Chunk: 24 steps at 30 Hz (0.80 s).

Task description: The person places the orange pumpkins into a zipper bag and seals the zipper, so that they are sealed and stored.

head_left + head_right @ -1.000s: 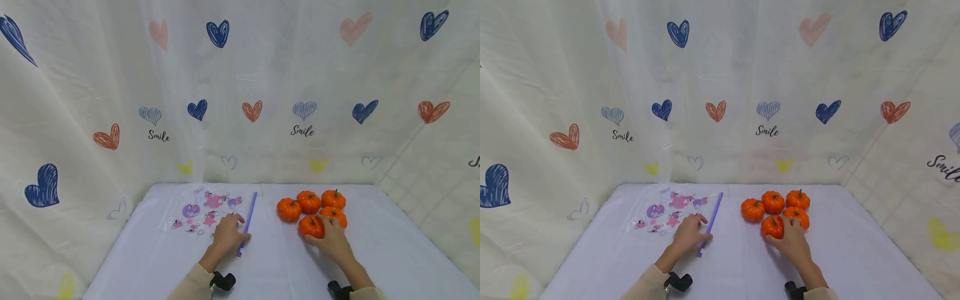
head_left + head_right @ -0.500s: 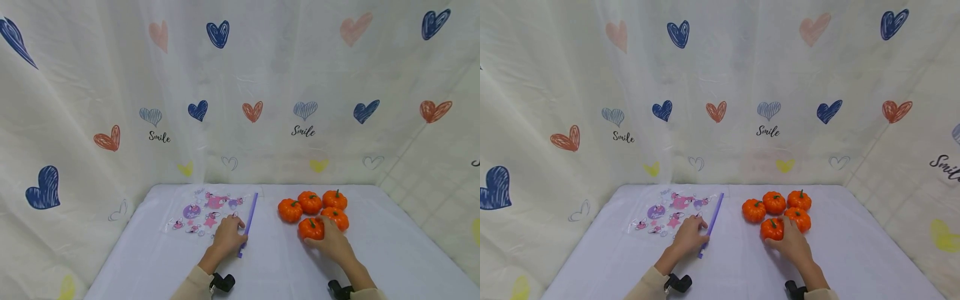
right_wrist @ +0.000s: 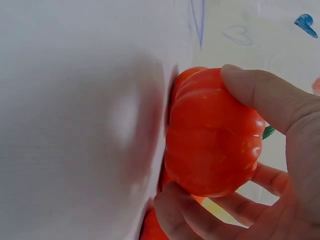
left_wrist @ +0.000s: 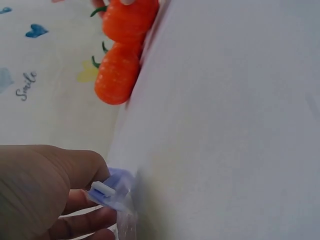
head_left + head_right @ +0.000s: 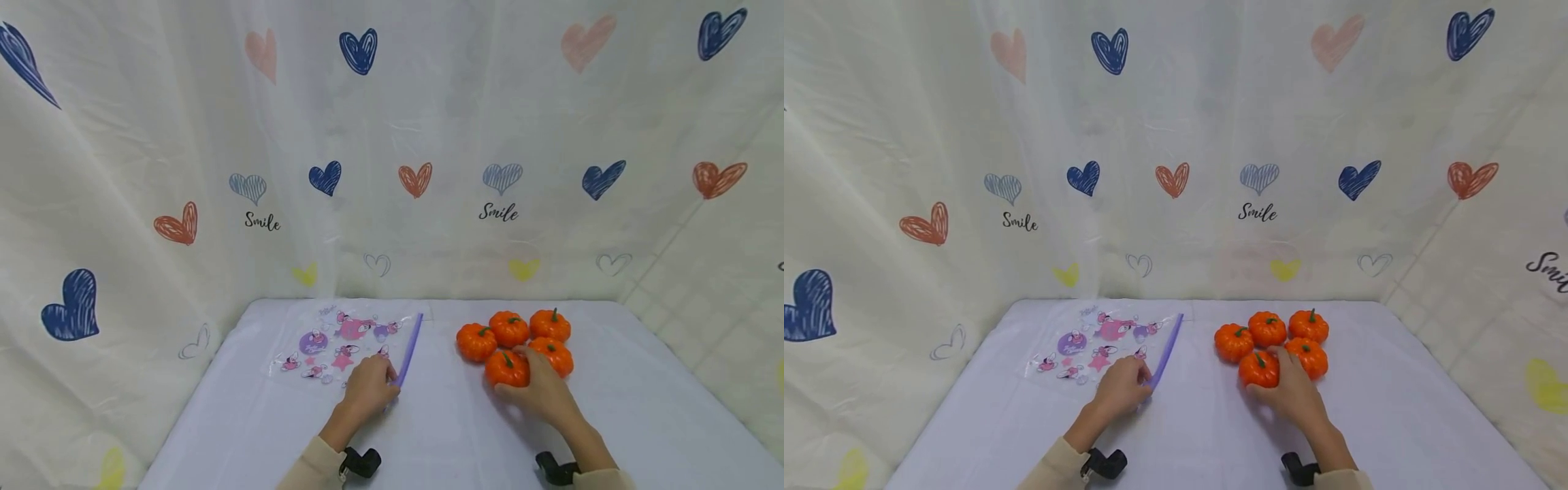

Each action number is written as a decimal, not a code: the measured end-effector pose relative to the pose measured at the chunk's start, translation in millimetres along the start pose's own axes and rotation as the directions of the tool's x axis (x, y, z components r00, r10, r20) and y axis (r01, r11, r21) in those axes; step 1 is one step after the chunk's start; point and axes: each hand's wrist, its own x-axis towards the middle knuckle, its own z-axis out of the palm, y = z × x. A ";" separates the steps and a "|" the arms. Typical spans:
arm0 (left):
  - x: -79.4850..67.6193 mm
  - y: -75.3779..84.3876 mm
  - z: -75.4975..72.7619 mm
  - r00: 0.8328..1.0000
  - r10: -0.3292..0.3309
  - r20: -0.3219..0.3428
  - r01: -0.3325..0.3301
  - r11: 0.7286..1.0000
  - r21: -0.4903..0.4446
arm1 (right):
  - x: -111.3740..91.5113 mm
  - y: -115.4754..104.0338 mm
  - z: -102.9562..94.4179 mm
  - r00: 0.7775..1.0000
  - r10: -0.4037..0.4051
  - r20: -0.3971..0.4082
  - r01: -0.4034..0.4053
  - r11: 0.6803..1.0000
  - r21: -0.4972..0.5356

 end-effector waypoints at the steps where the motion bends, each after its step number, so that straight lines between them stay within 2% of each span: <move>1: -0.5 -0.8 -0.9 1.000 0.002 -0.005 -0.002 1.000 0.000 | 0.3 -1.6 -0.5 1.000 -0.011 -0.005 0.011 1.000 0.004; 12: -6.9 -2.6 -11.1 0.990 0.133 -0.053 -0.126 0.984 0.125 | 3.9 -21.8 -1.8 0.984 -0.162 -0.070 0.166 0.984 0.060; 15: -8.6 -2.6 -11.5 0.990 0.133 -0.051 -0.125 0.983 0.131 | 5.3 -27.1 -0.7 0.984 -0.166 -0.071 0.172 0.982 0.082; 19: -10.8 -3.1 -9.6 0.994 0.098 -0.038 -0.091 0.985 0.146 | 7.8 -35.1 1.8 0.985 -0.161 -0.065 0.168 0.978 0.122; 24: -13.9 -1.3 -6.9 0.995 0.079 -0.061 -0.069 0.986 0.152 | 13.0 -45.7 6.8 0.988 -0.148 -0.050 0.154 0.973 0.174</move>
